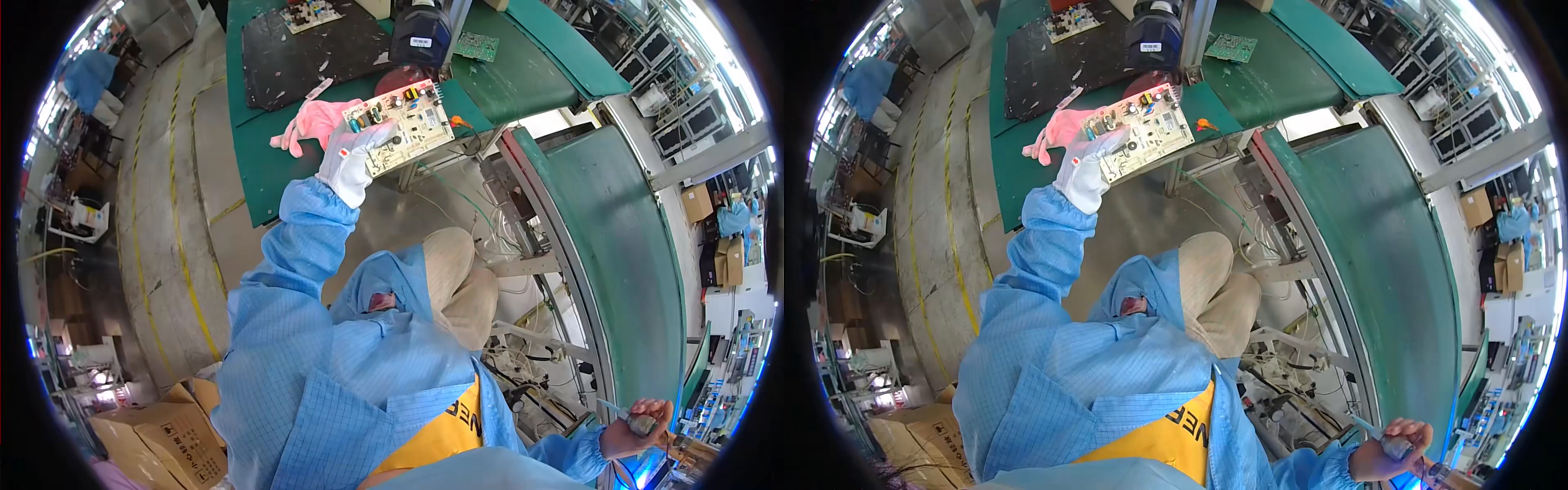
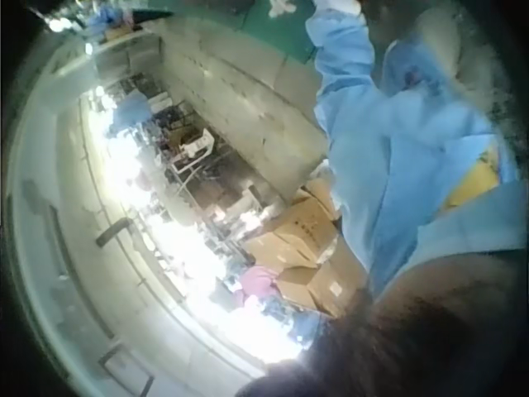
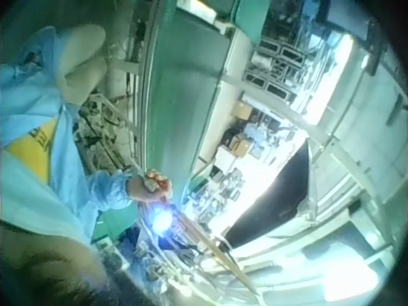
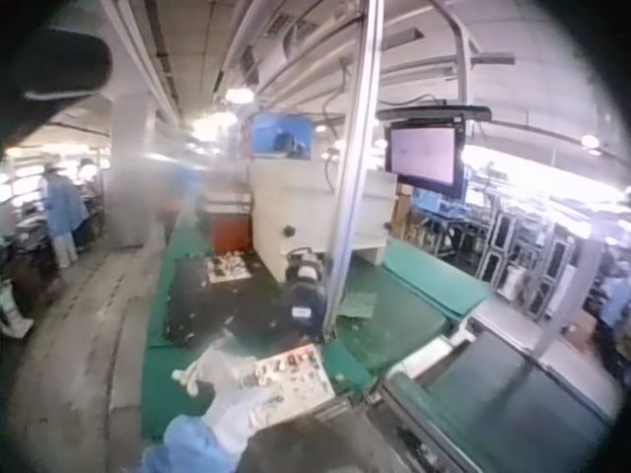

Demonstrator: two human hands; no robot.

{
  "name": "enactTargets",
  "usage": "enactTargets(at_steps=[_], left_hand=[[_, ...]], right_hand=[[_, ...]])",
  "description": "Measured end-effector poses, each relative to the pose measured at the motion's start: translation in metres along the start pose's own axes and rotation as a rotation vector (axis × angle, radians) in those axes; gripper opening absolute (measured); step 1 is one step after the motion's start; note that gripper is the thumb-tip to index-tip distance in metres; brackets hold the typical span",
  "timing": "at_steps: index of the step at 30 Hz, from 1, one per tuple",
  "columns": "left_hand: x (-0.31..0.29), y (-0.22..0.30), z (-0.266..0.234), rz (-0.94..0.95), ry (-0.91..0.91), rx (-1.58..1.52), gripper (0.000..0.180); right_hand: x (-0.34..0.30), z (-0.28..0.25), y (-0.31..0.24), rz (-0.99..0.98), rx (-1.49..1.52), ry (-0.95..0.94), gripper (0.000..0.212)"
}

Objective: Assembling printed circuit boards using an overhead power screwdriver at a factory workstation.

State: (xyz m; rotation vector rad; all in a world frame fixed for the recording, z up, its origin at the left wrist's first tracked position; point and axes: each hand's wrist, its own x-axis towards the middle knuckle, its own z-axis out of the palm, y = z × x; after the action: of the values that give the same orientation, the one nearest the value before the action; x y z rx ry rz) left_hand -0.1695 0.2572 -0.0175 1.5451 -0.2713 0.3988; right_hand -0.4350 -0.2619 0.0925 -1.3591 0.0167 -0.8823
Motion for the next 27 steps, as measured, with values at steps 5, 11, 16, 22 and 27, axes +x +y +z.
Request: enactTargets(at_steps=[5,11,16,22,27], left_hand=[[0.003,-0.010,-0.002,-0.292,0.117,-0.503,0.032],[0.011,0.008,0.008,-0.403,0.274,-0.688,0.029],[0.023,-0.001,-0.005,-0.452,0.382,-0.612,0.032],[0.021,-0.018,-0.013,-0.212,0.232,-0.396,0.029],[0.026,-0.020,-0.008,-0.381,0.312,-0.904,0.033]], right_hand=[[0.003,0.006,0.003,-0.014,0.016,-0.031,0.037],[0.006,0.009,-0.001,-0.049,0.046,-0.071,0.037],[0.008,0.012,-0.002,-0.098,0.024,-0.071,0.036],[0.011,0.022,0.002,-0.092,0.013,0.002,0.034],[0.017,0.037,0.004,-0.056,0.069,-0.066,0.026]])
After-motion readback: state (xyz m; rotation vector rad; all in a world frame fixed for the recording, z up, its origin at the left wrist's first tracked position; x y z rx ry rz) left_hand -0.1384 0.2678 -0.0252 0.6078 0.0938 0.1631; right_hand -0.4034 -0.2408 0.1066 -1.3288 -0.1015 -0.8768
